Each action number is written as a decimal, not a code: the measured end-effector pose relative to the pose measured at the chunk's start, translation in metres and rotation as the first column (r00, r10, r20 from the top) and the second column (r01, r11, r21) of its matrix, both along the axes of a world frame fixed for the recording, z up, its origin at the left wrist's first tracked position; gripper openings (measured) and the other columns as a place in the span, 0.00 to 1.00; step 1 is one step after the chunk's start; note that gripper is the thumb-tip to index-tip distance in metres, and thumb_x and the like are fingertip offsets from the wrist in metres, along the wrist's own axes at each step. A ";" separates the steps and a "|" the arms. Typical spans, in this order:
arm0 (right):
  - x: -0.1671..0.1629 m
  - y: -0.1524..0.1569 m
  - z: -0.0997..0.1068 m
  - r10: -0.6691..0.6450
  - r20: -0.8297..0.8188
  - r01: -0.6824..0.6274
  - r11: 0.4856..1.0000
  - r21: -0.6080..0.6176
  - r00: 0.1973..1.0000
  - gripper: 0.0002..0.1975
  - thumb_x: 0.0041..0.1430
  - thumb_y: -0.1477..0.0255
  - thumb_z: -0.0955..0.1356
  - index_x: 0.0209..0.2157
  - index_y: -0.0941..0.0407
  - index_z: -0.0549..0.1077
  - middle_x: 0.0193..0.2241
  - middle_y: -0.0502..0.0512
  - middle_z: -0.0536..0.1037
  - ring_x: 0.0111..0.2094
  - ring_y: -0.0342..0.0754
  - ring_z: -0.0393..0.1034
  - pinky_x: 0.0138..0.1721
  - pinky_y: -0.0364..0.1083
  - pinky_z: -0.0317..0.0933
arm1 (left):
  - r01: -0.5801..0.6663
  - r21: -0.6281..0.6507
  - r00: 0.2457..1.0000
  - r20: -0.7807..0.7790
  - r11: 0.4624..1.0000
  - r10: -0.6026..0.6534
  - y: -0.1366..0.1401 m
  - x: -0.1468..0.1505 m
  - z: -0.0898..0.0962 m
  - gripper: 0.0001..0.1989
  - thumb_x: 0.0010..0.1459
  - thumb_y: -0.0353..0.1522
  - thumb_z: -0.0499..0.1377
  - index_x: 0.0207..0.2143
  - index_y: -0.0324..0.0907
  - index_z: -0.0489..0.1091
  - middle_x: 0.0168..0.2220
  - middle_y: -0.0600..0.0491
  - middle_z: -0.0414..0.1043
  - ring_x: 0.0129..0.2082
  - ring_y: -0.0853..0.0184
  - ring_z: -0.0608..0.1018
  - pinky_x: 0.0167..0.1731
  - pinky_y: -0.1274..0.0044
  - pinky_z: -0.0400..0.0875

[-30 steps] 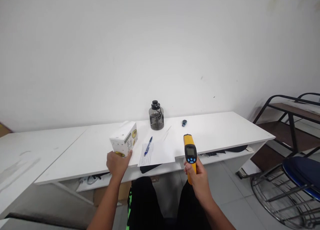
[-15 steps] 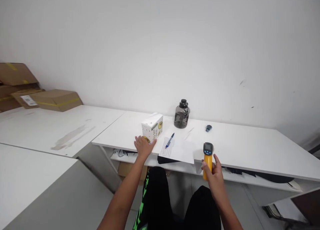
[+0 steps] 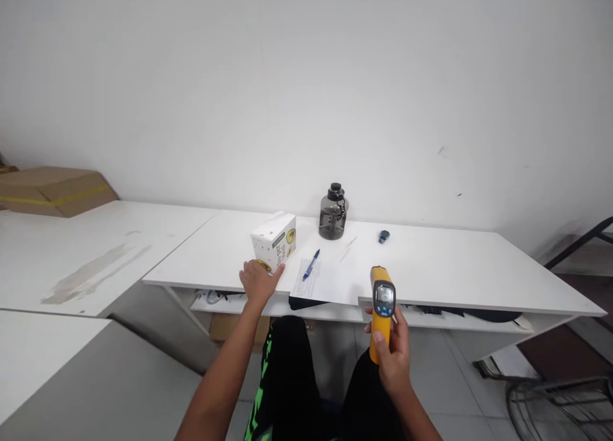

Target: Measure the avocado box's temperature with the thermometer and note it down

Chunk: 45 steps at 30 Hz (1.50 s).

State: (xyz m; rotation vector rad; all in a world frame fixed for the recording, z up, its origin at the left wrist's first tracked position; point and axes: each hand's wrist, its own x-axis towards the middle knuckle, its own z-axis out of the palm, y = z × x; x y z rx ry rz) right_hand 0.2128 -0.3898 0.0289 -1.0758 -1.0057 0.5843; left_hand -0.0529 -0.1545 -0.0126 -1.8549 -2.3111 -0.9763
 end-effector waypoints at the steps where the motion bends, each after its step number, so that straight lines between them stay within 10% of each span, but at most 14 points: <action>1: -0.001 -0.002 0.001 0.014 0.025 -0.015 0.999 0.043 1.000 0.29 0.63 0.60 0.67 0.62 0.49 0.57 0.45 0.61 0.78 0.34 0.49 0.75 0.36 0.50 0.69 | -0.001 0.002 1.000 -0.004 1.000 0.001 0.000 0.000 0.000 0.38 0.52 0.56 0.53 0.51 0.32 0.59 0.54 0.30 0.65 0.65 0.42 0.58 0.62 0.55 0.50; 12: -0.003 -0.006 0.001 0.042 0.123 -0.056 0.992 0.110 0.991 0.28 0.65 0.64 0.66 0.64 0.46 0.54 0.46 0.59 0.76 0.33 0.48 0.75 0.34 0.49 0.70 | -0.005 0.004 1.000 -0.018 1.000 0.005 0.002 -0.001 -0.003 0.37 0.51 0.57 0.53 0.50 0.35 0.60 0.52 0.31 0.66 0.63 0.43 0.60 0.60 0.54 0.51; 18: 0.017 0.020 0.002 -0.140 0.284 0.197 0.963 -0.185 0.948 0.33 0.59 0.58 0.69 0.62 0.51 0.60 0.58 0.62 0.70 0.54 0.57 0.69 0.48 0.53 0.67 | -0.004 0.014 1.000 -0.021 1.000 0.004 0.002 0.000 -0.003 0.36 0.51 0.56 0.54 0.48 0.35 0.60 0.51 0.33 0.67 0.62 0.43 0.61 0.60 0.55 0.50; 25: 0.061 0.079 0.006 0.099 0.772 0.438 0.775 -0.456 0.628 0.28 0.61 0.61 0.63 0.60 0.58 0.65 0.49 0.64 0.78 0.45 0.61 0.75 0.44 0.53 0.62 | -0.005 0.027 1.000 -0.017 1.000 0.005 0.001 -0.001 -0.004 0.34 0.51 0.56 0.54 0.47 0.37 0.60 0.51 0.34 0.67 0.61 0.44 0.63 0.60 0.55 0.52; 37: 0.068 0.116 -0.028 0.014 0.943 0.602 0.767 -0.223 0.331 0.22 0.64 0.65 0.62 0.57 0.56 0.69 0.46 0.61 0.80 0.49 0.57 0.70 0.51 0.54 0.52 | -0.011 -0.004 1.000 0.003 1.000 0.011 0.001 -0.001 -0.002 0.32 0.52 0.56 0.54 0.47 0.39 0.60 0.49 0.37 0.67 0.57 0.47 0.66 0.61 0.55 0.49; 43: 0.071 0.150 -0.019 -0.028 0.976 0.716 0.684 -0.140 0.218 0.22 0.64 0.67 0.63 0.58 0.57 0.69 0.58 0.68 0.68 0.61 0.65 0.55 0.56 0.64 0.46 | -0.006 0.002 1.000 0.009 1.000 0.006 -0.002 0.002 0.003 0.29 0.52 0.54 0.55 0.45 0.40 0.60 0.48 0.39 0.68 0.58 0.47 0.65 0.60 0.55 0.50; 45: 0.059 0.163 -0.012 -0.021 0.985 0.651 0.752 -0.099 0.174 0.21 0.65 0.69 0.62 0.58 0.57 0.68 0.59 0.68 0.67 0.61 0.65 0.54 0.56 0.63 0.46 | -0.009 0.003 1.000 0.005 1.000 0.009 -0.003 0.002 0.003 0.29 0.52 0.54 0.55 0.45 0.40 0.61 0.47 0.39 0.68 0.57 0.47 0.66 0.60 0.55 0.50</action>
